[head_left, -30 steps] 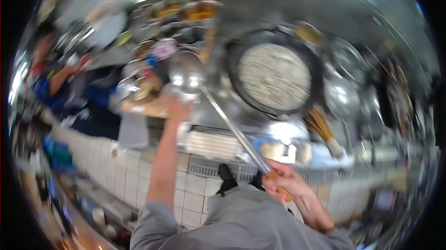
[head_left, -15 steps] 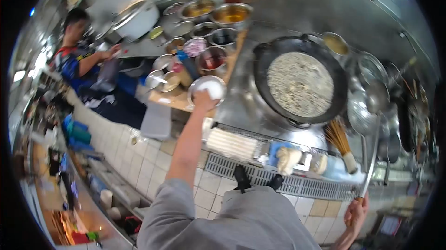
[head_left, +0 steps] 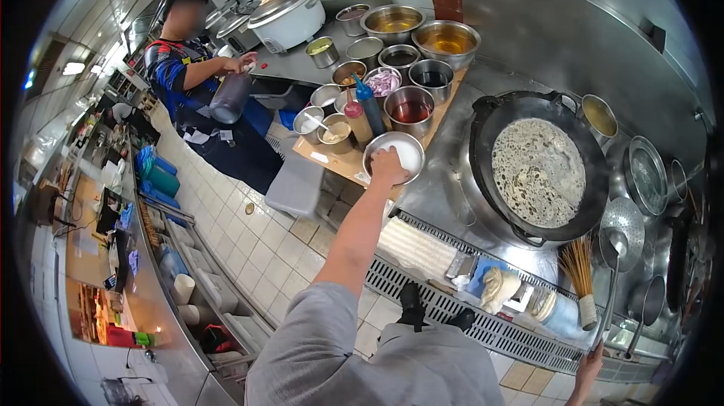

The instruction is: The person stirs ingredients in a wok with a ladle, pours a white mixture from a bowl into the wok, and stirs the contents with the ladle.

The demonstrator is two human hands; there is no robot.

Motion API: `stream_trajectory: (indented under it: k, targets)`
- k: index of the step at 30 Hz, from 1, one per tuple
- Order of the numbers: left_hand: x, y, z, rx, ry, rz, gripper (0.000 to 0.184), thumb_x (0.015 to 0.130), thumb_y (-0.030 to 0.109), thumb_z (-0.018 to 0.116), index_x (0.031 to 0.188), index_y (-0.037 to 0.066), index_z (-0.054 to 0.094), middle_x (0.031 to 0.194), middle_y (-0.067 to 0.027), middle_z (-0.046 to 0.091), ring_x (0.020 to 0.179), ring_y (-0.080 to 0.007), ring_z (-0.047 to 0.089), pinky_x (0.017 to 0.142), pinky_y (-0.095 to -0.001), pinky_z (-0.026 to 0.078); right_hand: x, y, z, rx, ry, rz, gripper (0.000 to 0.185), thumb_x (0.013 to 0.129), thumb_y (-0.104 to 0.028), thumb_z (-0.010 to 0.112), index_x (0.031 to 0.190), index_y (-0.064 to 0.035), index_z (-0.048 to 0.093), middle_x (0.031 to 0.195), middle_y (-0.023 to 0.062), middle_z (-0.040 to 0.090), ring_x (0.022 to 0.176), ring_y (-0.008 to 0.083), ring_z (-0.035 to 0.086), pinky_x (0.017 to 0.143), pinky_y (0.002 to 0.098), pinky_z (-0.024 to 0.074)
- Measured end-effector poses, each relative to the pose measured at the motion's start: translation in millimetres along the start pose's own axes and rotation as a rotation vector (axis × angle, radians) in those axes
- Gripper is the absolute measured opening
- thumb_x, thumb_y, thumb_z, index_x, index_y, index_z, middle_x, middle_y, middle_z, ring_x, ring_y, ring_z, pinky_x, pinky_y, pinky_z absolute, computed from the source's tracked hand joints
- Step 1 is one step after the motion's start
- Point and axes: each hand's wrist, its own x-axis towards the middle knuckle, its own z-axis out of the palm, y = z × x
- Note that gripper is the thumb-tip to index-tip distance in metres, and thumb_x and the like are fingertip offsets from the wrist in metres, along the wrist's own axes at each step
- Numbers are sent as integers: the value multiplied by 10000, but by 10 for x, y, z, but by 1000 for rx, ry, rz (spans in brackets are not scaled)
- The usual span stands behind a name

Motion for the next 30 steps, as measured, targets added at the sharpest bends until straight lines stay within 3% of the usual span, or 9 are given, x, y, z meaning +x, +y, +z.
stream_trajectory:
  k: [5,7,9,12,16,22,24,28,30]
  targets:
    - [0,-4,-45,-44,-16,-4,877,614,351,751,1328,17,364,1258,-251,445,1201,-429,405,964,-455,407,-210,216,486,62,51,21,659,713,64,458,1361,2,358,630,100,369,550,196,365,519,288,332]
    - [31,-31,-7,-61,-17,5,869,616,340,747,1326,15,365,1261,-254,441,1203,-431,403,968,-451,406,-168,535,699,4,192,-166,680,718,56,464,1380,-9,326,608,95,336,529,207,332,513,297,326]
    - [43,-47,32,-13,77,53,897,616,410,736,1295,-56,382,1159,-273,535,1136,-357,492,996,-440,353,-264,235,543,139,-31,181,714,742,126,448,1417,0,251,1200,235,532,1019,268,571,846,280,426]
    - [50,-34,-11,-11,49,47,825,621,389,733,1249,-53,430,1158,-266,539,1124,-363,500,990,-433,366,-384,-435,226,82,-91,285,685,767,125,451,1413,8,254,1291,233,478,1121,278,536,912,278,403]
    - [55,-28,-66,-72,-10,49,762,631,305,733,1244,-36,436,1221,-260,478,1161,-411,459,990,-417,396,-524,186,617,259,244,-28,576,855,-25,486,1402,-20,305,1211,229,544,1055,288,585,818,336,465]
    - [-58,18,-211,-111,-5,59,599,671,268,720,1145,-32,510,1159,-252,534,1113,-357,521,950,-397,429,-1045,-225,447,241,481,379,555,870,-225,605,1331,6,402,1059,195,578,923,286,570,789,355,448]
    - [-114,51,-258,-140,14,38,500,685,232,716,1082,-26,555,1129,-238,558,1076,-343,551,915,-391,454,-1229,-604,281,235,440,600,797,775,-432,710,1325,42,381,1177,176,552,1097,203,509,909,253,418]
    - [-77,50,-195,-135,50,86,383,702,164,685,1020,-34,601,1093,-243,580,1031,-363,576,888,-399,473,-1647,21,798,132,618,518,714,733,-427,753,1217,36,506,997,143,630,940,226,578,768,323,504]
    - [38,-16,-32,-140,117,108,356,688,176,705,968,-30,628,996,-253,624,952,-367,617,850,-411,499,-1919,490,1152,841,756,485,663,748,-441,730,1202,-1,529,962,136,631,906,231,574,729,356,503]
